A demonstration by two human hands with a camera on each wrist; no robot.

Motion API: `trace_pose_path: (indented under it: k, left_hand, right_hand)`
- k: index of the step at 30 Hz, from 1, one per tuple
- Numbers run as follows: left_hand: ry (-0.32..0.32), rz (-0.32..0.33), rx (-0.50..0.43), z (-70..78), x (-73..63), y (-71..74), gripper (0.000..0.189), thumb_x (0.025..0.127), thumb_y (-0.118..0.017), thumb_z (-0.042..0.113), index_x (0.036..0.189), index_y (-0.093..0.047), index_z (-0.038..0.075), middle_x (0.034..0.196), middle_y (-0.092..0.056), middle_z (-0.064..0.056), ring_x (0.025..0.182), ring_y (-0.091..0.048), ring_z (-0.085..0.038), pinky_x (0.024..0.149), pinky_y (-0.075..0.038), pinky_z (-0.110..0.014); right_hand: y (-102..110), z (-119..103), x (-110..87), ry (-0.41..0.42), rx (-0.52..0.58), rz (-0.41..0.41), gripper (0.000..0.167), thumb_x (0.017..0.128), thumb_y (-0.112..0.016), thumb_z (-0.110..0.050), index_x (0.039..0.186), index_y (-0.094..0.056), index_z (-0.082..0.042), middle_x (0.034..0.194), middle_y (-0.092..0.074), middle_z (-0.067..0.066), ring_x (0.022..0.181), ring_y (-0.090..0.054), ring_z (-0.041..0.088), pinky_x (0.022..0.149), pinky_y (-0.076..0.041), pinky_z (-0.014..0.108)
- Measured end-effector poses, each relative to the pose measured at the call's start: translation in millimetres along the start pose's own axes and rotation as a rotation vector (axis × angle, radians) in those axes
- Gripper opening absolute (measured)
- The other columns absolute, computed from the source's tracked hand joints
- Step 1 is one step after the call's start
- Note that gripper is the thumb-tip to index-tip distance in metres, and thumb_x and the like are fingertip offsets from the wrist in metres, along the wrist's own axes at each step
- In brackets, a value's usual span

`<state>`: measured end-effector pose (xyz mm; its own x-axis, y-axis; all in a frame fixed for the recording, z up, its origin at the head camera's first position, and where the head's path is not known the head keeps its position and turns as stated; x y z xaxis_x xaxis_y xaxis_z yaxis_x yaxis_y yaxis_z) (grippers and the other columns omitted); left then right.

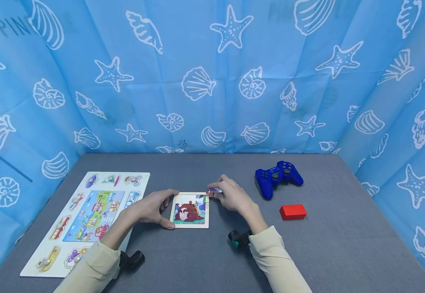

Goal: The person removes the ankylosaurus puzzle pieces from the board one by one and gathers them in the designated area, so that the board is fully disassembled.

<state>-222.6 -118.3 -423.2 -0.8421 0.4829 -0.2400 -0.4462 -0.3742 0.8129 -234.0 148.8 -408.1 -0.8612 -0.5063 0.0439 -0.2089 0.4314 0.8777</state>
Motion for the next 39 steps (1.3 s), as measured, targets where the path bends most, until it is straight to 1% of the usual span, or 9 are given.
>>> trace_pose_path:
  k: [7,11,17,23,29,33,39]
  left_hand:
    - [-0.015,0.005,-0.005,-0.6,0.4,0.3,0.101,0.069,-0.096,0.036,0.151,-0.045,0.006,0.097,-0.054,-0.005,0.083,-0.047,-0.016,0.071,-0.039,-0.032]
    - [-0.017,0.005,-0.008,-0.4,-0.2,0.1,0.101,0.069,-0.096,0.035,0.151,-0.045,0.006,0.097,-0.054,-0.005,0.082,-0.047,-0.016,0.071,-0.039,-0.032]
    - [-0.014,0.005,-0.004,0.4,-1.2,0.2,0.101,0.069,-0.096,0.036,0.151,-0.045,0.007,0.097,-0.053,-0.004,0.082,-0.047,-0.016,0.071,-0.039,-0.031]
    - [-0.007,0.004,-0.012,0.2,-0.6,0.1,0.101,0.068,-0.097,0.035,0.15,-0.046,0.008,0.097,-0.053,-0.004,0.083,-0.047,-0.016,0.072,-0.039,-0.032]
    - [-0.012,-0.001,-0.007,-0.2,-0.4,-0.5,0.1,0.069,-0.097,0.035,0.151,-0.046,0.008,0.097,-0.053,-0.004,0.083,-0.046,-0.016,0.071,-0.038,-0.031]
    - [-0.01,-0.004,-0.009,0.1,-0.8,-0.1,0.099,0.069,-0.096,0.035,0.151,-0.046,0.009,0.098,-0.053,-0.004,0.083,-0.046,-0.017,0.071,-0.038,-0.032]
    - [-0.001,0.002,-0.018,1.0,-1.6,0.5,0.099,0.069,-0.097,0.034,0.15,-0.046,0.009,0.098,-0.053,-0.004,0.085,-0.046,-0.016,0.072,-0.038,-0.032]
  right_hand:
    - [10.7,16.4,-8.1,-0.042,-0.007,-0.008,0.031,0.099,-0.063,-0.002,0.13,-0.069,-0.002,0.11,-0.062,0.013,0.098,-0.06,0.024,0.085,-0.051,0.043]
    - [13.6,25.2,-12.0,-0.066,-0.013,-0.014,0.031,0.099,-0.062,-0.003,0.129,-0.069,-0.003,0.111,-0.062,0.013,0.099,-0.06,0.024,0.086,-0.051,0.045]
    - [15.7,32.9,-17.0,-0.098,-0.034,-0.03,0.031,0.099,-0.064,-0.005,0.129,-0.069,-0.004,0.108,-0.062,0.013,0.092,-0.056,0.021,0.08,-0.048,0.038]
    - [15.7,35.5,-18.6,-0.126,-0.045,-0.04,0.032,0.099,-0.064,-0.007,0.13,-0.069,-0.005,0.11,-0.062,0.013,0.094,-0.056,0.022,0.082,-0.048,0.04]
    - [14.5,37.0,-18.4,-0.161,-0.046,-0.063,0.033,0.099,-0.066,-0.011,0.131,-0.069,-0.006,0.107,-0.06,0.012,0.09,-0.051,0.022,0.077,-0.041,0.034]
    - [13.9,37.9,-17.8,-0.161,-0.048,-0.058,0.033,0.099,-0.067,-0.012,0.131,-0.069,-0.006,0.108,-0.061,0.013,0.091,-0.053,0.023,0.078,-0.043,0.035]
    - [13.1,38.5,-17.4,-0.16,-0.045,-0.057,0.033,0.098,-0.066,-0.012,0.131,-0.069,-0.007,0.107,-0.061,0.012,0.09,-0.052,0.022,0.077,-0.042,0.034]
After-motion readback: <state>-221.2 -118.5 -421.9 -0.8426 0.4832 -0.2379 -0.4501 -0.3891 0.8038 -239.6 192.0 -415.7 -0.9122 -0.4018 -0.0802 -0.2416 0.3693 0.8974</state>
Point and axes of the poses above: each hand's wrist, its own x-axis towards the middle knuckle, its own y-axis out of the back of the hand, z = x × y, the point moved 2 cm from there along x, towards the middle knuckle
